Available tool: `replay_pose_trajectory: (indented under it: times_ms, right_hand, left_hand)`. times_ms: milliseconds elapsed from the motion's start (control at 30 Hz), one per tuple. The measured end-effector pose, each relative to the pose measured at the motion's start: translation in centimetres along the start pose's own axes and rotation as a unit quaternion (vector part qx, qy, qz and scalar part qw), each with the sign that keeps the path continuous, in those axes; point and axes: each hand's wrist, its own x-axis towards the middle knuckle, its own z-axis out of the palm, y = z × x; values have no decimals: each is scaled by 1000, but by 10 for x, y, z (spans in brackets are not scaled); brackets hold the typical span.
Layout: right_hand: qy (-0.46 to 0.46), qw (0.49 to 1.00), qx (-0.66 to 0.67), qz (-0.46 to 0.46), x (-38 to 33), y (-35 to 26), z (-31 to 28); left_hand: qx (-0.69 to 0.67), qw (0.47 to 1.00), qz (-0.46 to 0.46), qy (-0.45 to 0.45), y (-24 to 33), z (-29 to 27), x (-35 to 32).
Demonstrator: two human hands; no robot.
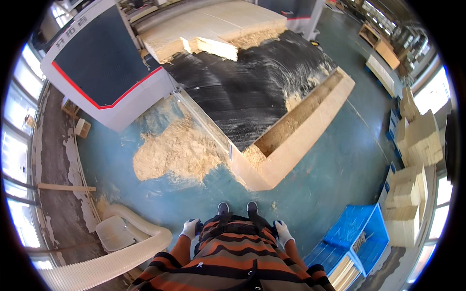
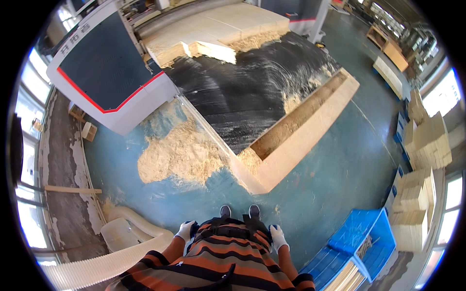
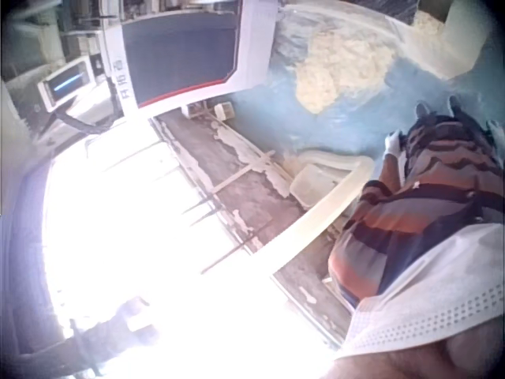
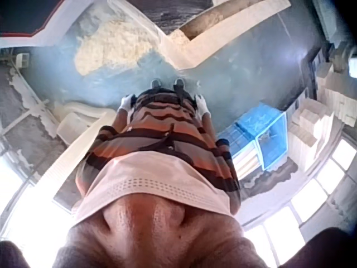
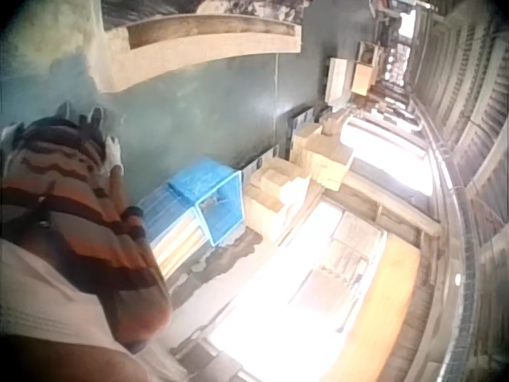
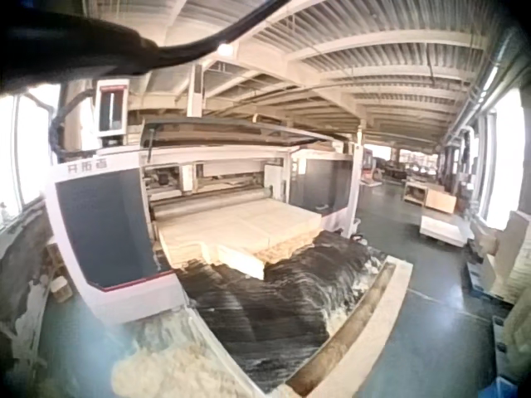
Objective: The person cleans a woodworking workshop by sweeping sawdust into a pile using a long wooden plank. They then clear sawdust from a machine surface and a wooden box, and finally stack a piece of plywood onto a pile of lumber.
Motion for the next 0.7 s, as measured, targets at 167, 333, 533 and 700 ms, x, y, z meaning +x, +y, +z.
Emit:
replay_pose_trajectory:
  times_ms: [167, 333, 533, 700]
  right_hand:
    - [42, 996, 77, -9, -65, 2, -16]
    - [63, 933, 355, -17, -53, 85, -39]
    - [68, 940, 332, -26, -21, 82, -88]
    - [55, 952, 301, -12, 1, 73, -171]
  left_hand:
    - [-508, 810, -290, -46, 4, 1, 27]
    - [-557, 756, -345, 26, 53, -25, 81]
    - [-534, 789, -295, 68, 125, -28, 116]
    - [-545, 780, -307, 33, 175, 37, 102]
